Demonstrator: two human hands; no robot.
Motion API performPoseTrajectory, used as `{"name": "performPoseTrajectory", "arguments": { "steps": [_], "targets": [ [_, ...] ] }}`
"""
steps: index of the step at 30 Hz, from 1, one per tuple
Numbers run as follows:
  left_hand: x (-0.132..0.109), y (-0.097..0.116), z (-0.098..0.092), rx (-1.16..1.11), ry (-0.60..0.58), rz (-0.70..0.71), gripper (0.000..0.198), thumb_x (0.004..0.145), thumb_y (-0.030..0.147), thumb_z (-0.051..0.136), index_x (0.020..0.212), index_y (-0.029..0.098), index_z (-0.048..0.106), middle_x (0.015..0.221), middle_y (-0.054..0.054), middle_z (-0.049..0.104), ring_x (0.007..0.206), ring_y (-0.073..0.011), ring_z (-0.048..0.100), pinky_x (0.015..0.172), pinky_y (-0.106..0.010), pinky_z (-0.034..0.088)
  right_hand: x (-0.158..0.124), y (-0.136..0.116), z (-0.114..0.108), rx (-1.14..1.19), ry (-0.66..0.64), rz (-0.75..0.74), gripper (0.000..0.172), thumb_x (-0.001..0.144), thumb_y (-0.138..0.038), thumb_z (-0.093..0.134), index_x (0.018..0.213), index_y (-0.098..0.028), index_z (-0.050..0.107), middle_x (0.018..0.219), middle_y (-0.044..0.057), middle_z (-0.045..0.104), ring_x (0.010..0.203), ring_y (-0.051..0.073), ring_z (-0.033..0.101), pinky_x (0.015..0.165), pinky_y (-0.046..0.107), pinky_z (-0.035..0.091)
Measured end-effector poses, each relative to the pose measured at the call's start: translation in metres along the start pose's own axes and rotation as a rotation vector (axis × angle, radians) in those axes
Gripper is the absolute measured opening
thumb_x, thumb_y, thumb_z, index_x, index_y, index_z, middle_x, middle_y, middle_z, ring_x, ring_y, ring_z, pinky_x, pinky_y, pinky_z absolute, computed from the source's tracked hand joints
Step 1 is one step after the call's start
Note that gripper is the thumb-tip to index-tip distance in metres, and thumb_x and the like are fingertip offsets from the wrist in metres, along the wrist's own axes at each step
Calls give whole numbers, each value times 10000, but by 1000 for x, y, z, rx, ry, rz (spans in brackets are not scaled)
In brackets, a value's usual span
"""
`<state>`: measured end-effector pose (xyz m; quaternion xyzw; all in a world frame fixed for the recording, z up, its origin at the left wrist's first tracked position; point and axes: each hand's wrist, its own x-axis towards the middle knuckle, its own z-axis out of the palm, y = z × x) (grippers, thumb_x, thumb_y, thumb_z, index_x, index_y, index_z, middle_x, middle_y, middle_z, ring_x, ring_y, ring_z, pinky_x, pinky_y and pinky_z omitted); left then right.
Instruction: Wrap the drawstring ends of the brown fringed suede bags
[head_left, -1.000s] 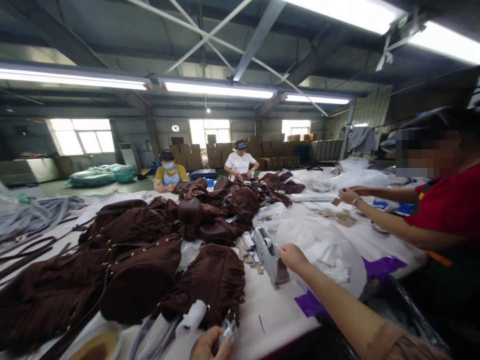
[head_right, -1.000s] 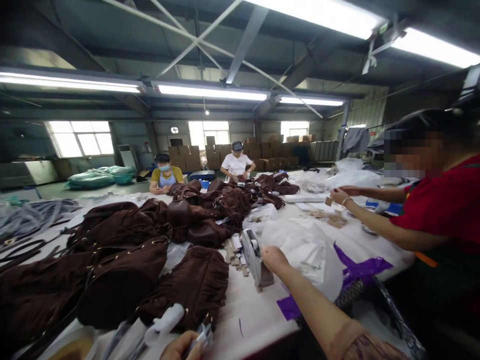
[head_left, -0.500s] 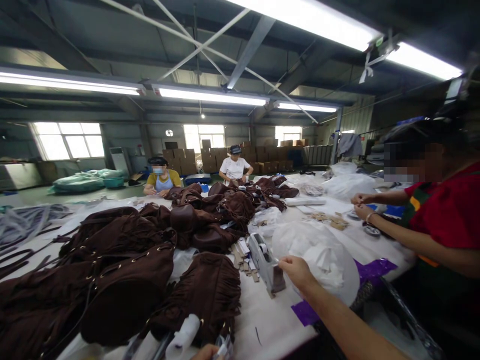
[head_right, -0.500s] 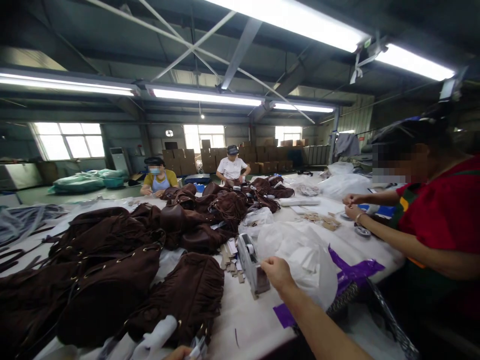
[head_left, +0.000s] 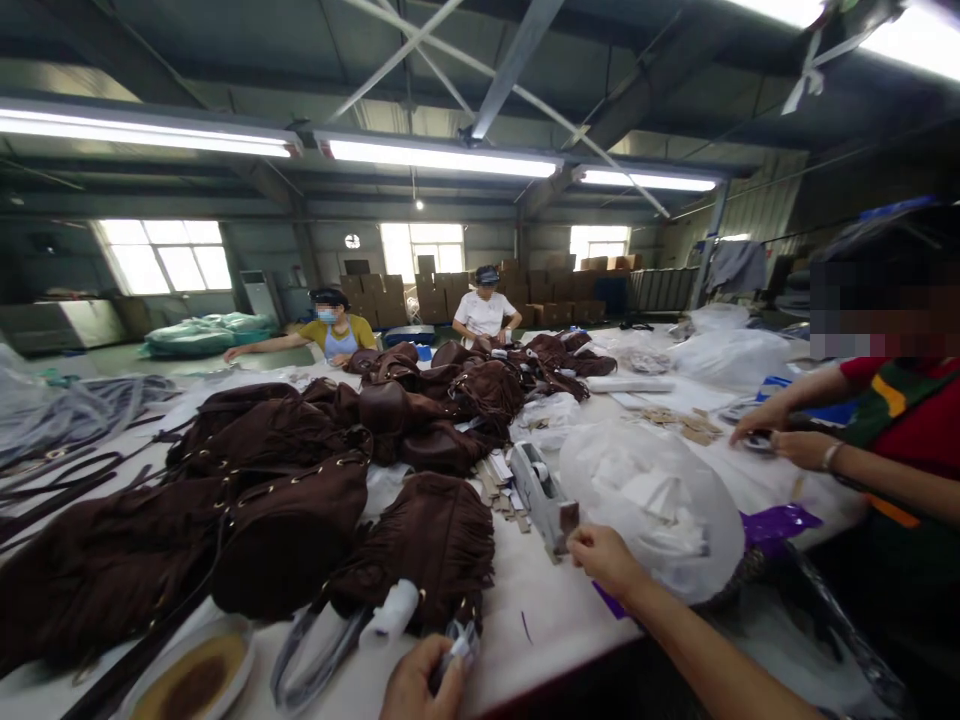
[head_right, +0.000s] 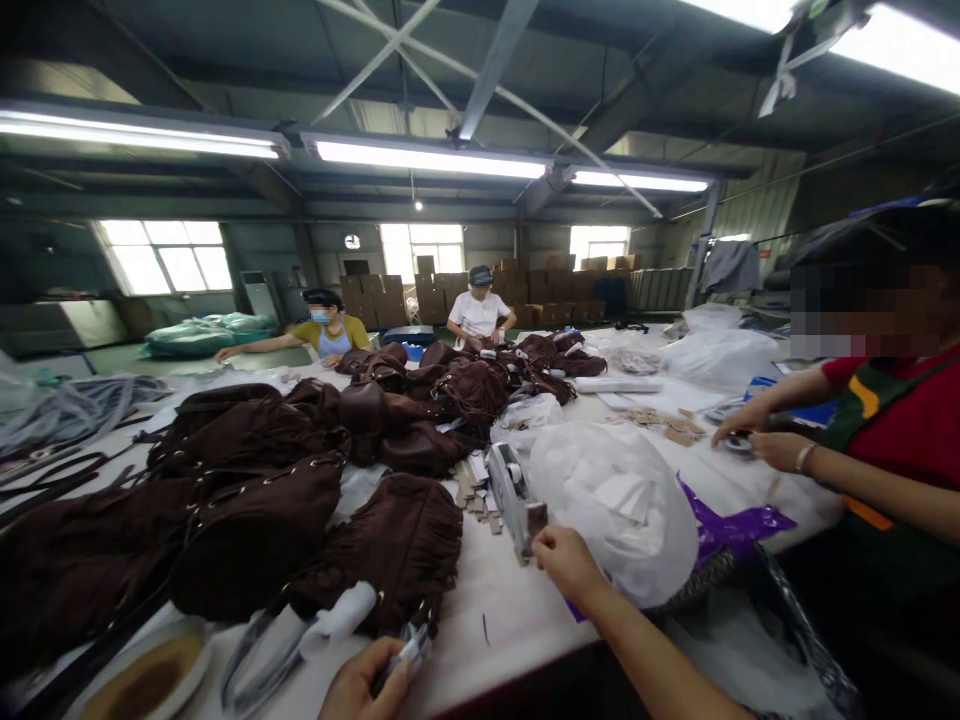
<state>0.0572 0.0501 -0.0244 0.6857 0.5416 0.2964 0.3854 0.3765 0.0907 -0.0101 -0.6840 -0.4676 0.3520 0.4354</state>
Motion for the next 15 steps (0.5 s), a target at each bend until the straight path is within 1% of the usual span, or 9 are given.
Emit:
{"name": "performPoseTrajectory", "arguments": {
  "steps": [3, 4, 6, 8, 11, 13, 15],
  "targets": [
    [-9, 16, -1, 16, 40, -1, 326, 874, 442, 515, 812, 165, 677, 774, -42, 657, 786, -223, 589, 718, -288, 410, -42, -15, 26, 85, -282, -63, 165, 735, -325, 626, 679, -172, 645, 571, -19, 618, 478, 95, 437, 476, 223, 299],
    [-11, 20, 0, 27, 50, 17, 297, 884, 406, 512, 826, 164, 676, 798, -52, 665, 794, -224, 591, 735, -297, 415, -57, -22, 37, 136, -383, -78, 188, 758, -347, 633, 698, -170, 646, 577, -20, 618, 471, 88, 422, 473, 220, 291],
    [-15, 27, 2, 61, 65, 79, 253, 904, 349, 505, 850, 166, 671, 840, -71, 669, 807, -225, 592, 759, -314, 425, -83, -36, 60, 241, -505, -75, 237, 782, -385, 645, 687, -168, 631, 560, -27, 594, 458, 76, 389, 466, 218, 276],
    [-17, 28, 4, 111, 74, 144, 229, 927, 311, 488, 862, 170, 657, 863, -83, 657, 812, -223, 587, 758, -327, 433, -99, -47, 82, 324, -546, -43, 287, 777, -429, 668, 665, -170, 616, 541, -31, 573, 452, 73, 379, 459, 219, 268],
    [-21, 23, 8, 214, 94, 233, 203, 944, 245, 453, 848, 176, 618, 862, -90, 626, 801, -224, 572, 734, -347, 444, -107, -48, 107, 377, -516, 48, 362, 731, -508, 702, 640, -176, 588, 502, -38, 548, 429, 71, 372, 436, 219, 250],
    [-23, 18, 9, 281, 131, 293, 183, 938, 194, 440, 848, 179, 599, 866, -95, 615, 806, -230, 567, 734, -365, 459, -106, -44, 117, 372, -475, 116, 398, 693, -546, 714, 624, -186, 560, 474, -45, 532, 405, 67, 358, 417, 220, 230],
    [-25, 14, 10, 332, 170, 350, 165, 920, 145, 442, 871, 180, 595, 891, -103, 615, 830, -238, 572, 748, -383, 483, -104, -38, 121, 347, -468, 164, 420, 657, -564, 730, 609, -193, 540, 446, -55, 508, 383, 63, 342, 402, 222, 208]
  ]
}}
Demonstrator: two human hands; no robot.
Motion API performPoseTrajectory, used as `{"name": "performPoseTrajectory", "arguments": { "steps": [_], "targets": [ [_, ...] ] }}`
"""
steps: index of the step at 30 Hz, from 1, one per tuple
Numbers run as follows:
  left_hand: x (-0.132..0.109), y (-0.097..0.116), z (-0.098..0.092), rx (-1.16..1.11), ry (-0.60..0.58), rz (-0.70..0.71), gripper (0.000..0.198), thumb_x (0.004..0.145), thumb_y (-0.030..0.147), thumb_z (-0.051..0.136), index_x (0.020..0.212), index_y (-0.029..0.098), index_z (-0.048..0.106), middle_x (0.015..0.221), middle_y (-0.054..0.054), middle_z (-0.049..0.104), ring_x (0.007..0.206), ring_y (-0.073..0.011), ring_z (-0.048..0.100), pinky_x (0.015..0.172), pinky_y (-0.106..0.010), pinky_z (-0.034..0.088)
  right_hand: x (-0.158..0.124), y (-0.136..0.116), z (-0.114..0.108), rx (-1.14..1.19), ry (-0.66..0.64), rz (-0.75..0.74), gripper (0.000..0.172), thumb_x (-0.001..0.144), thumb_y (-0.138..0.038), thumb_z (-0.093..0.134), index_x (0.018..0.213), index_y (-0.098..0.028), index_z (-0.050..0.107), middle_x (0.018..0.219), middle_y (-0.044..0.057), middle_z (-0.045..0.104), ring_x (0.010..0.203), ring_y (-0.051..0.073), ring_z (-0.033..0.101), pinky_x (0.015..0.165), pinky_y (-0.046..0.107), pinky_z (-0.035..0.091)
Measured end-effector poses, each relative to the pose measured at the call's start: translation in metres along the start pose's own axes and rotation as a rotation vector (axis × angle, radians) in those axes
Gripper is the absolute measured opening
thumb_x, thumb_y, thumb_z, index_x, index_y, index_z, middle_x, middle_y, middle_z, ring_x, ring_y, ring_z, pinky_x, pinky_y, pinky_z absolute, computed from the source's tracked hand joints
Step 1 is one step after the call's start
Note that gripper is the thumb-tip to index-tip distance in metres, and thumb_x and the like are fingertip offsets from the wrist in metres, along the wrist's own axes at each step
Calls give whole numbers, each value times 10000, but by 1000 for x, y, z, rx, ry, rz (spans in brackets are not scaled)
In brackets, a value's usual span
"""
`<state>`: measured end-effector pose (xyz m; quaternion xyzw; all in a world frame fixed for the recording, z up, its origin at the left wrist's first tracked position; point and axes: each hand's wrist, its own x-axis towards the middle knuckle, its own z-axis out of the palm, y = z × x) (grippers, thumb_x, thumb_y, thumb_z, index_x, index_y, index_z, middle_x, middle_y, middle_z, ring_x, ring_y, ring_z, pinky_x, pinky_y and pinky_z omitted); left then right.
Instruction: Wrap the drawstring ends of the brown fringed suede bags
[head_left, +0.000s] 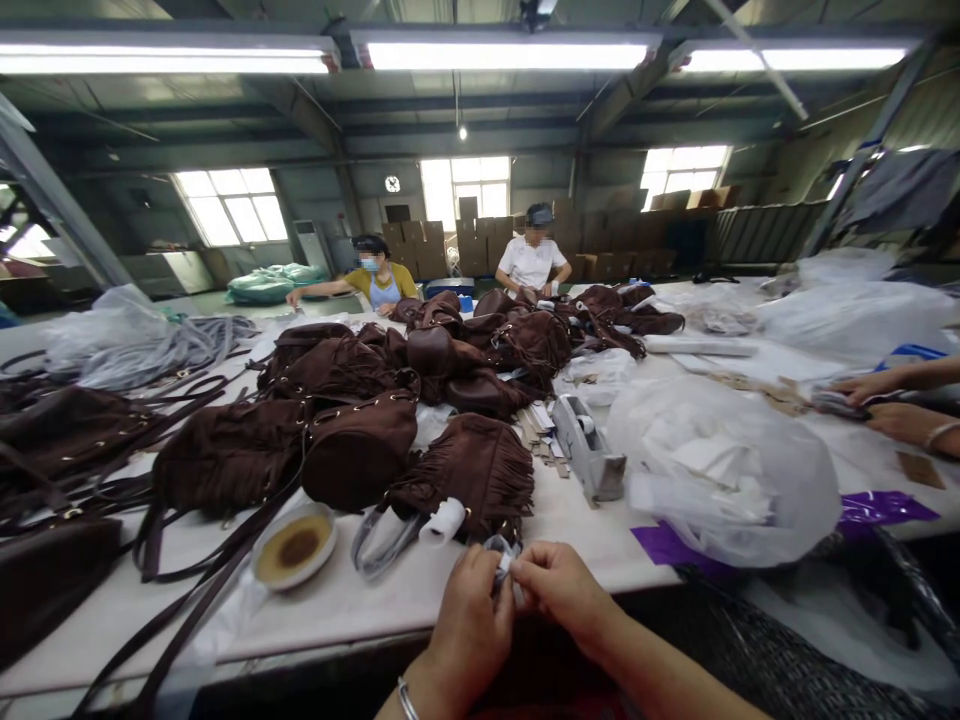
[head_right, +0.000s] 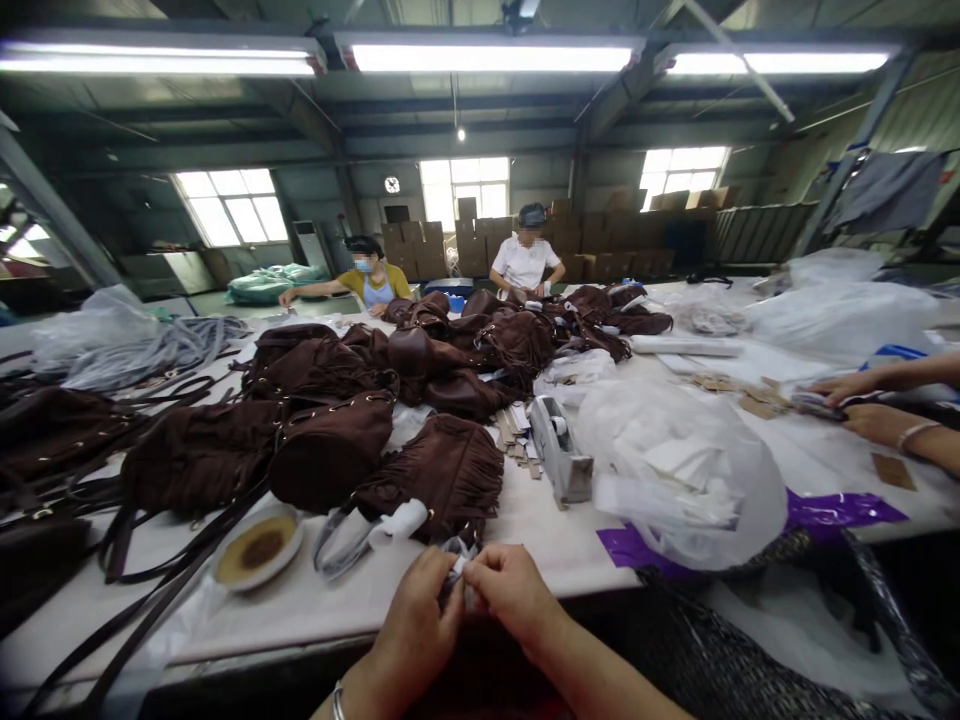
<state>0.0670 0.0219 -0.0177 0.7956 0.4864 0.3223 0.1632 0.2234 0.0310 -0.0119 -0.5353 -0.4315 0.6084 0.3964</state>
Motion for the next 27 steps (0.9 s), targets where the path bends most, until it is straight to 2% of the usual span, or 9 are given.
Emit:
{"name": "performPoseTrajectory", "arguments": {
  "steps": [5, 10, 13, 15, 18, 21, 24, 27],
  "targets": [
    [-5, -5, 6, 87, 97, 112, 162, 888, 96, 470, 942, 176, 600, 886, -101, 626, 838, -252, 602, 737, -412, 544, 2, 3, -4, -51, -17, 44, 448, 639, -593, 725, 602, -200, 513, 420, -67, 477, 363, 54, 317, 391, 217, 185],
    [-6, -7, 10, 102, 263, 221, 321, 921, 104, 461, 1237, 141, 510, 1010, -134, 667, 916, -238, 654, 801, -388, 574, 3, 4, -3, -94, 49, 99, 463, 643, -604, 712, 586, -216, 464, 409, -73, 456, 350, 52, 298, 378, 217, 165],
    [-4, -7, 7, 160, 224, 270, 218, 946, 122, 446, 1115, 180, 569, 889, -86, 660, 802, -227, 643, 707, -362, 561, 0, 6, 0, -77, 93, 99, 478, 648, -611, 714, 573, -219, 450, 401, -80, 428, 347, 50, 290, 376, 218, 160],
    [-3, -9, 6, 178, 203, 265, 179, 951, 133, 449, 1034, 191, 596, 833, -70, 649, 759, -229, 629, 674, -362, 548, -3, 7, 2, -26, 70, 79, 449, 663, -591, 709, 602, -207, 485, 444, -68, 475, 368, 56, 333, 380, 210, 191],
    [-3, -11, 6, 119, 220, 201, 189, 941, 150, 489, 1087, 173, 607, 903, -96, 679, 825, -241, 652, 741, -378, 557, -7, 6, 3, 52, 26, 37, 364, 677, -505, 710, 669, -172, 562, 547, -35, 572, 424, 63, 413, 404, 194, 264],
    [-3, -9, 7, -10, 214, 81, 187, 933, 172, 515, 1084, 175, 626, 946, -102, 702, 868, -234, 674, 800, -365, 558, -7, 5, 3, 87, 58, 24, 324, 662, -444, 726, 713, -151, 597, 576, -27, 599, 431, 58, 421, 413, 192, 291],
    [-1, 0, 3, -162, 187, -58, 173, 930, 234, 539, 1047, 185, 657, 969, -105, 718, 904, -236, 685, 831, -352, 550, -6, 4, 5, 134, 97, 40, 362, 635, -445, 754, 780, -151, 600, 558, -42, 587, 424, 60, 408, 399, 190, 280],
    [4, 11, -5, -337, 112, -229, 204, 925, 313, 559, 1020, 179, 680, 980, -108, 729, 917, -243, 685, 845, -355, 541, -5, 3, 8, 183, 108, 29, 403, 627, -472, 773, 790, -163, 570, 551, -53, 575, 424, 59, 403, 395, 187, 275]
  ]
}}
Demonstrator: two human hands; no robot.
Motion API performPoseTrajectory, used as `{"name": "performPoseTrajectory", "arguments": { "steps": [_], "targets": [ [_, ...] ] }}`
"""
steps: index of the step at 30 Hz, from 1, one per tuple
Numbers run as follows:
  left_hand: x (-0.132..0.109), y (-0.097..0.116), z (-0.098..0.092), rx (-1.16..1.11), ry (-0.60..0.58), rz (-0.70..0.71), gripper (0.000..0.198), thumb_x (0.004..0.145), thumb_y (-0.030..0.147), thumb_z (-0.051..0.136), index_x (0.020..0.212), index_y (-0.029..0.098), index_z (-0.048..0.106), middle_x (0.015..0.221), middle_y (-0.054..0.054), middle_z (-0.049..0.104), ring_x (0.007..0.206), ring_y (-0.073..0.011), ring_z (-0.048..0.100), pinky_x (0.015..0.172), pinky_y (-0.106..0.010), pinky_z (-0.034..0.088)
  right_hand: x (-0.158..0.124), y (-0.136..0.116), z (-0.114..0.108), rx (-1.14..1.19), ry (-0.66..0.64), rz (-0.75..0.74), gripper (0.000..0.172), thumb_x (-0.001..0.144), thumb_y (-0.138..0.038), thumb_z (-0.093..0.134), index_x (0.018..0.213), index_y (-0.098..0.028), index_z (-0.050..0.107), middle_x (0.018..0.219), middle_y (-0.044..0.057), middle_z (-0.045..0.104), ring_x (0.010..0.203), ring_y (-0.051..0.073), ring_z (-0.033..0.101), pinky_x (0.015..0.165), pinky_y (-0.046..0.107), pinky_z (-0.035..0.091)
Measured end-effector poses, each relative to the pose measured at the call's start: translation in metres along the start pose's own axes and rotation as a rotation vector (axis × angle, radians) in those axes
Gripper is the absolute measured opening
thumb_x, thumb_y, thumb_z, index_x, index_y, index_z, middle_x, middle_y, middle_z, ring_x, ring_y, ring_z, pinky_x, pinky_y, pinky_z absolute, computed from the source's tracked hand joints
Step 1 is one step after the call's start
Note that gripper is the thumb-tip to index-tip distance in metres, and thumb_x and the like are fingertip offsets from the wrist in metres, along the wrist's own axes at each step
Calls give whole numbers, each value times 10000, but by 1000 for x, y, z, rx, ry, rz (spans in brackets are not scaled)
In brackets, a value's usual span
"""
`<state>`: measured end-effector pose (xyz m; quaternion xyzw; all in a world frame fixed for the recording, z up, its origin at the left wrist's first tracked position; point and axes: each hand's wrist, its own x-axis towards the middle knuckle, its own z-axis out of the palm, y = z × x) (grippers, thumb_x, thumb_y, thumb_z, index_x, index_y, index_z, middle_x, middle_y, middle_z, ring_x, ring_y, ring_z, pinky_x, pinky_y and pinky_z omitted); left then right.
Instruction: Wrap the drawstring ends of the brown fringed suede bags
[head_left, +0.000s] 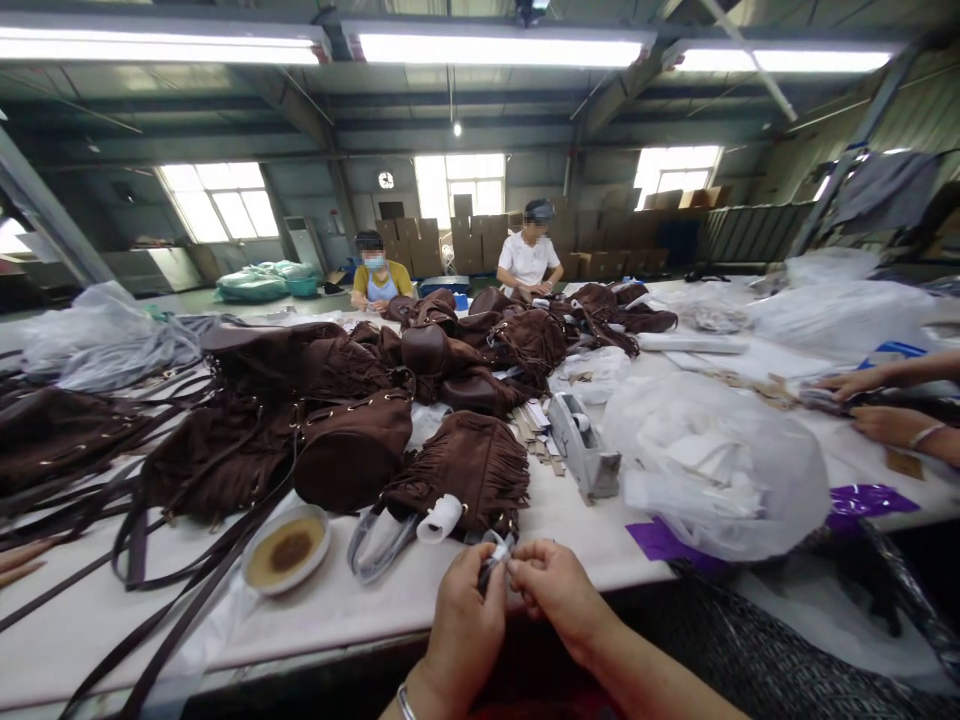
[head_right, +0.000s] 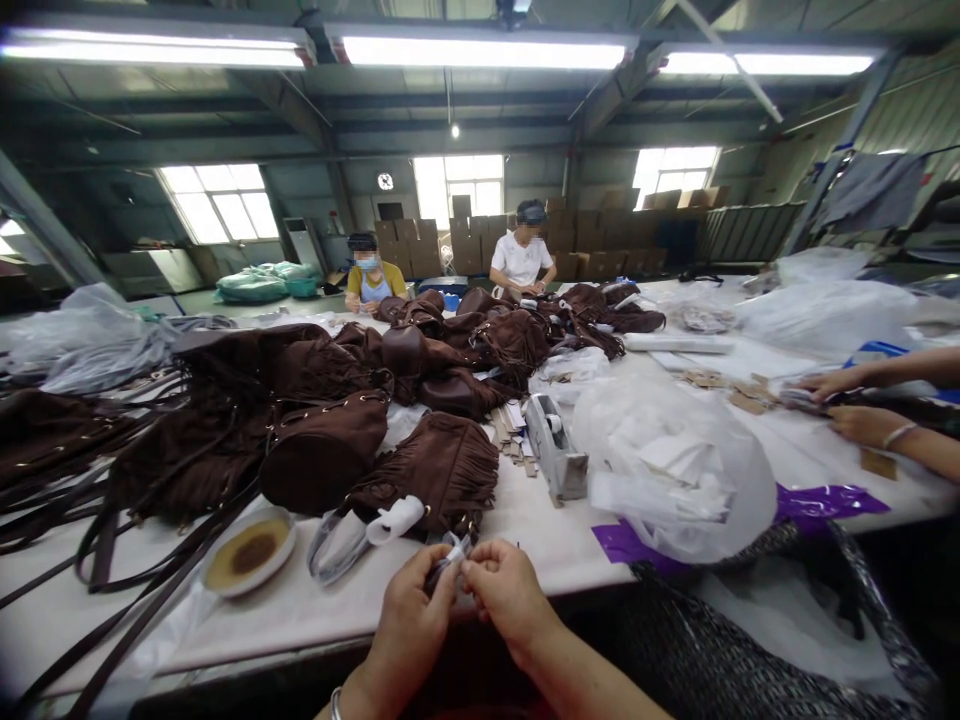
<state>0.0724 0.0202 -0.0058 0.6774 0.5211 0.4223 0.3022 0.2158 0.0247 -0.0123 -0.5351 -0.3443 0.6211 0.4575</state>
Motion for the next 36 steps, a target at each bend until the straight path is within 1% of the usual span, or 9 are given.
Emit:
{"name": "performPoseTrajectory", "arguments": {
  "steps": [7, 12, 18, 21, 24, 27, 31, 34, 36],
  "targets": [
    [7, -2, 5, -508, -76, -356, 424, 868, 534, 617, 1029, 144, 658, 921, -84, 705, 810, -203, 657, 724, -317, 550, 1, 5, 5, 77, -58, -24, 509, 670, -633, 757, 715, -181, 525, 508, -76, 483, 405, 50, 345, 390, 197, 235],
    [8, -6, 11, -771, -67, -540, 434, 744, 543, 762, 925, 173, 629, 827, -14, 646, 748, -141, 611, 710, -272, 521, 6, 11, 2, 85, -105, -88, 476, 685, -581, 773, 696, -164, 543, 521, -69, 483, 419, 37, 315, 409, 196, 204],
    [6, 2, 10, -862, -82, -561, 431, 747, 554, 760, 869, 191, 563, 731, 41, 565, 641, -88, 531, 616, -213, 457, 4, 7, -4, 202, -210, 19, 376, 711, -494, 737, 751, -151, 586, 542, -74, 473, 407, 20, 212, 391, 190, 100],
    [2, 2, 11, -826, -80, -556, 444, 766, 577, 730, 890, 184, 566, 743, 24, 580, 641, -95, 528, 592, -213, 448, 5, 13, -7, 236, -248, 56, 443, 746, -566, 735, 753, -157, 563, 580, -65, 481, 425, 21, 231, 390, 180, 118],
    [-2, 1, 14, -850, -86, -565, 468, 764, 592, 717, 931, 180, 568, 788, 3, 597, 697, -131, 569, 607, -245, 483, 9, 22, -10, 170, -197, 52, 547, 670, -645, 795, 696, -177, 514, 499, -101, 393, 395, 18, 215, 377, 180, 118],
    [-4, -3, 17, -922, -63, -579, 494, 748, 606, 712, 939, 179, 555, 776, 10, 572, 695, -142, 562, 621, -276, 505, 12, 26, -13, 101, -227, 18, 534, 666, -638, 805, 712, -168, 557, 472, -106, 373, 384, 19, 225, 382, 179, 138],
    [-5, -3, 13, -739, -72, -470, 384, 859, 526, 594, 985, 163, 590, 822, -29, 596, 727, -165, 576, 660, -306, 512, 10, 25, -12, 127, -269, 40, 512, 684, -633, 783, 711, -182, 543, 517, -79, 437, 427, 43, 297, 401, 181, 194],
    [-9, -1, 2, -363, -157, -198, 238, 872, 295, 562, 1040, 166, 670, 1040, -104, 610, 987, -228, 602, 901, -382, 513, 10, 27, -12, 105, -236, 94, 540, 695, -701, 730, 740, -191, 558, 489, -93, 379, 428, 58, 285, 405, 188, 208],
    [-10, -5, -9, -162, -201, 15, 312, 822, 197, 584, 1117, 178, 681, 1179, -132, 575, 1122, -256, 566, 1015, -412, 471, 18, 26, -17, 4, -173, 70, 535, 660, -682, 765, 729, -187, 574, 470, -99, 368, 416, 54, 260, 402, 193, 201]
  ]
}}
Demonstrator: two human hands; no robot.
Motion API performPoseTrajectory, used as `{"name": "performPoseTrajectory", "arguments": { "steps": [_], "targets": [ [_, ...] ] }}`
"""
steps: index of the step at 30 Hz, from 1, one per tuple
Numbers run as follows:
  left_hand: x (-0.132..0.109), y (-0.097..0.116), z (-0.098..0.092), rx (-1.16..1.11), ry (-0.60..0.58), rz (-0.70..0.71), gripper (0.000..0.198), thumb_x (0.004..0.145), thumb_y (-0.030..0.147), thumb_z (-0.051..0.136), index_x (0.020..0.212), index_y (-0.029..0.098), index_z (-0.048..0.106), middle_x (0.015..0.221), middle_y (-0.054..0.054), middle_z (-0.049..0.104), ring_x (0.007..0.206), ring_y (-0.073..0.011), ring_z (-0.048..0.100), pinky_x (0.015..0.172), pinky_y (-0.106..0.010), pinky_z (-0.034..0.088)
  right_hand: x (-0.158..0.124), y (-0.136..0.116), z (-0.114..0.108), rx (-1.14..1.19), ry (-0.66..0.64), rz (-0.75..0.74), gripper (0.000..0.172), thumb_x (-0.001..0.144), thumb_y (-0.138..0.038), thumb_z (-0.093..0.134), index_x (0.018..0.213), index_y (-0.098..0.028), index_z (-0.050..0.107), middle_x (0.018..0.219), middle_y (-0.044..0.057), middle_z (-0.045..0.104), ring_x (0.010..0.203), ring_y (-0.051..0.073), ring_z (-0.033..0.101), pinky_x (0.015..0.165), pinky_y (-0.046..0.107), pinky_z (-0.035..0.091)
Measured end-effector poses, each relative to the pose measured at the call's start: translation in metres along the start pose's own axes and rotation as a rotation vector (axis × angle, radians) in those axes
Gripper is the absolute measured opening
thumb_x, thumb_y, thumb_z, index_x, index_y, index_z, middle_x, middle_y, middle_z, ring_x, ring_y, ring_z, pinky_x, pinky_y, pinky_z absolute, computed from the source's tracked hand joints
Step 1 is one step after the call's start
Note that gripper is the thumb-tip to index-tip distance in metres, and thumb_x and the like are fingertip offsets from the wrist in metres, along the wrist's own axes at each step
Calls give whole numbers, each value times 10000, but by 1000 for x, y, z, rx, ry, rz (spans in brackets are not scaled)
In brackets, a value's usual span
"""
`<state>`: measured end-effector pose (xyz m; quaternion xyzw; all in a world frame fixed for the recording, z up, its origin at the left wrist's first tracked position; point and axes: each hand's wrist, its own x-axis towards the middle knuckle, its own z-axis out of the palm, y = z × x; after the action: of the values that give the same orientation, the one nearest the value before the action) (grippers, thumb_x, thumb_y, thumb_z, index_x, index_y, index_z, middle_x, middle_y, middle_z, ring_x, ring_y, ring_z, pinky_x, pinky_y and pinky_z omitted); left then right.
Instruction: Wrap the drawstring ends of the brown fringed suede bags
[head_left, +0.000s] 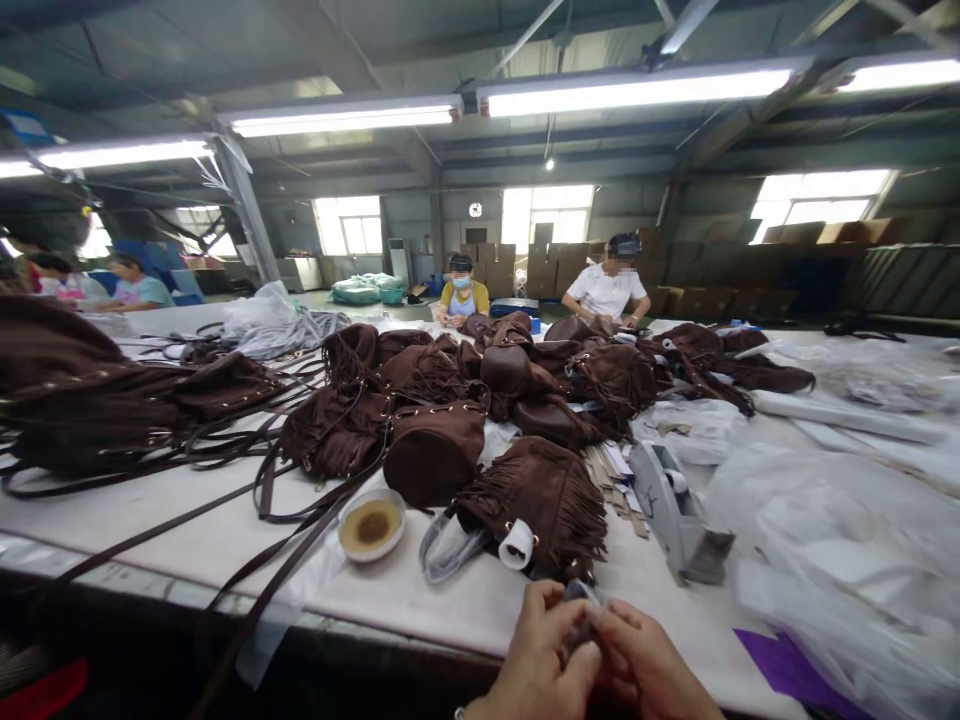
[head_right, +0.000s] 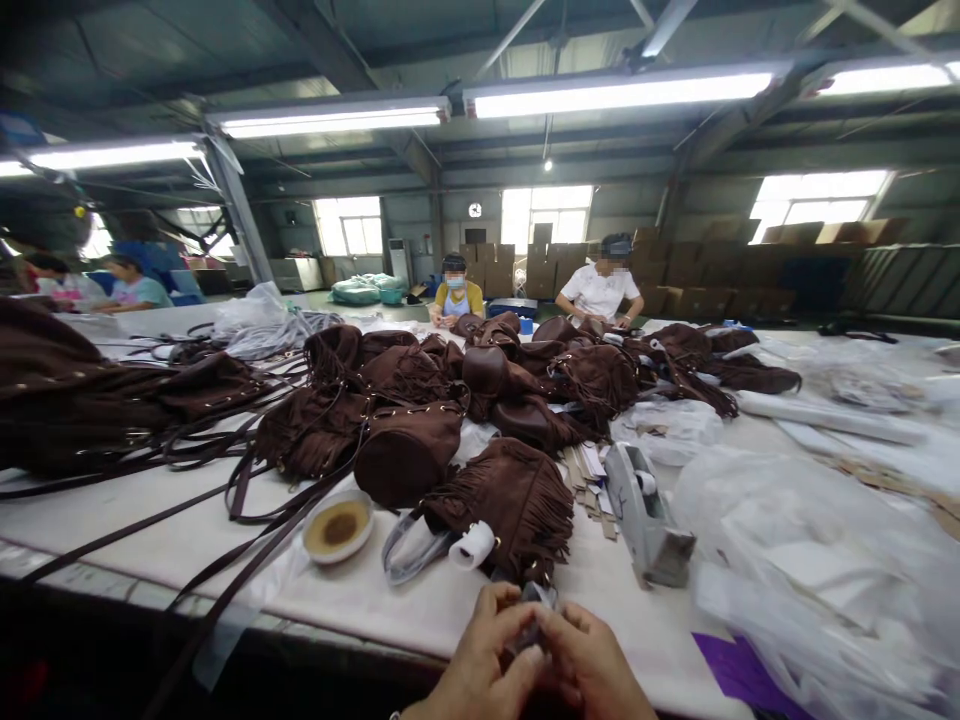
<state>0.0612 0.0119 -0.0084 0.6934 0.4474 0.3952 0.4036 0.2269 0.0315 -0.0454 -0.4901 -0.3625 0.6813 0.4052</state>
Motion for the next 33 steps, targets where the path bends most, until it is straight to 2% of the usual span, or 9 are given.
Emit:
{"name": "performPoseTrajectory", "arguments": {
  "steps": [4, 8, 11, 14, 16, 18, 24, 29, 33],
  "targets": [
    [1, -24, -34, 342, 158, 165, 336, 881, 169, 510, 1198, 159, 624, 1142, -146, 620, 1089, -261, 584, 996, -442, 497, 30, -26, -31, -387, 155, -234, 457, 723, -614, 706, 654, -166, 648, 568, 10, 605, 520, 125, 496, 502, 242, 384],
    [14, -53, -62, 721, 214, 54, 422, 837, 100, 507, 1247, 116, 606, 1265, -183, 590, 1209, -310, 533, 1074, -496, 436, 59, -66, -63, -759, 471, -401, 389, 728, -527, 632, 857, -169, 717, 713, 73, 705, 717, 265, 654, 694, 361, 505],
    [24, -66, -65, 913, 171, -66, 526, 824, 97, 545, 1350, 99, 544, 1360, -189, 548, 1270, -328, 505, 1081, -477, 429, 58, -69, -58, -926, 631, -655, 393, 807, -449, 552, 1023, -151, 690, 907, 138, 712, 865, 308, 660, 810, 433, 508],
    [32, -64, -62, 1006, 175, -186, 497, 866, 50, 453, 1355, 79, 534, 1274, -183, 604, 1195, -297, 569, 1014, -423, 461, 42, -43, -30, -1019, 408, -812, 266, 911, -339, 470, 946, -191, 688, 887, 116, 688, 847, 262, 644, 810, 395, 509],
    [36, -55, -64, 1002, 120, -204, 429, 873, 12, 378, 1198, 112, 639, 1120, -145, 665, 1070, -261, 625, 932, -376, 478, 33, -23, -12, -1009, 187, -784, 245, 901, -270, 485, 996, -196, 698, 941, 108, 693, 819, 232, 643, 795, 363, 523],
    [35, -43, -69, 926, -16, -135, 355, 872, 26, 382, 940, 172, 699, 949, -94, 685, 918, -222, 646, 819, -322, 472, 31, -12, -2, -936, 90, -715, 305, 859, -254, 540, 1116, -177, 686, 1089, 127, 689, 866, 229, 652, 849, 367, 530],
    [21, -18, -69, 639, -507, 324, 144, 785, 129, 597, 686, 232, 617, 773, -15, 665, 730, -169, 571, 633, -286, 354, 44, -23, -2, -685, 139, -478, 473, 833, -413, 634, 1246, -182, 634, 1142, 109, 697, 1063, 292, 632, 980, 434, 483],
    [11, -21, -50, 644, -661, 503, 200, 877, 311, 627, 682, 265, 625, 689, 6, 668, 696, -178, 551, 688, -326, 346, 45, -22, 16, -932, 337, -462, 792, 662, -310, 757, 1393, -136, 510, 1415, 186, 513, 1327, 369, 457, 1125, 490, 357],
    [5, -23, -63, 739, -615, 400, 56, 807, 270, 688, 759, 267, 660, 730, -16, 675, 770, -202, 555, 753, -354, 340, 31, -24, 22, -1123, 192, -561, 300, 697, -231, 696, 981, -138, 728, 1396, 205, 508, 1323, 396, 434, 1128, 482, 340]
  ]
}}
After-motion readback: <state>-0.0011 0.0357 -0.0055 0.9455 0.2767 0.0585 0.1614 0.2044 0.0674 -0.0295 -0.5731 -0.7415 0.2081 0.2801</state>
